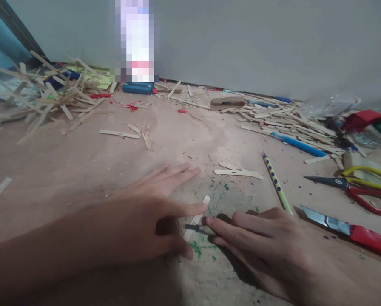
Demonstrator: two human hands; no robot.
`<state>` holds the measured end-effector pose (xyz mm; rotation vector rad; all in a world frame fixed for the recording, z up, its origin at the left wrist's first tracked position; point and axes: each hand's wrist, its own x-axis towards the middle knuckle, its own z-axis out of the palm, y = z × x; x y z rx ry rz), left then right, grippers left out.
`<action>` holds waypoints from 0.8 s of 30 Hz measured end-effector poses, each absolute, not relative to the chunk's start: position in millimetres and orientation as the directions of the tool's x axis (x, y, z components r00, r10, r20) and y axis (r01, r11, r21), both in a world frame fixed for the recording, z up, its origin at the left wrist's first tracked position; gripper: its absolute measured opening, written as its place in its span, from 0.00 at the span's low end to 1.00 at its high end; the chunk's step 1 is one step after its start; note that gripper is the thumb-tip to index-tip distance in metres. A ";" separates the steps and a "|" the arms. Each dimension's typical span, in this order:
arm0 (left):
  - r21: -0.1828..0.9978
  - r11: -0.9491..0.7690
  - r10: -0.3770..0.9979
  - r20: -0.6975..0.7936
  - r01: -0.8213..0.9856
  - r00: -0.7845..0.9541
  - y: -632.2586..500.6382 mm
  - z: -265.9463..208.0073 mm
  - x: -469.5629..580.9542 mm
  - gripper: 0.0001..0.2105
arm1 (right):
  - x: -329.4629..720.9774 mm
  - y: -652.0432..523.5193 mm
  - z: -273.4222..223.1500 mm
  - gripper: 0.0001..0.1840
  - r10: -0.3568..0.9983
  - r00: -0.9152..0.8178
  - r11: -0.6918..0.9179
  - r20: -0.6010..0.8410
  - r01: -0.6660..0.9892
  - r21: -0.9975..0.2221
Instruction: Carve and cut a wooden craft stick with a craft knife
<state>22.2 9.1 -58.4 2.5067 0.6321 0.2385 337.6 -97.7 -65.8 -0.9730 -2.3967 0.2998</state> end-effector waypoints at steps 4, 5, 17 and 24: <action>0.556 -0.724 0.479 -0.019 0.407 0.878 10.5 -53.9 25.8 0.37 | 341.9 -94.4 -51.3 0.19 0.762 -0.549 0.643 0.344 0.577 -0.504; 0.561 -0.718 0.478 -0.032 0.411 0.878 10.7 -52.5 26.8 0.37 | 343.4 -93.6 -48.3 0.21 0.771 -0.550 0.627 0.320 0.572 -0.528; 0.548 -0.734 0.462 -0.029 0.401 0.886 10.0 -50.4 27.1 0.37 | 368.4 -100.1 -73.0 0.26 0.767 -0.596 0.625 0.237 0.613 -0.483; 0.554 -0.740 0.479 0.035 0.382 0.877 10.7 -58.7 25.9 0.35 | 376.0 -106.3 -73.1 0.26 0.763 -0.607 0.630 0.220 0.623 -0.465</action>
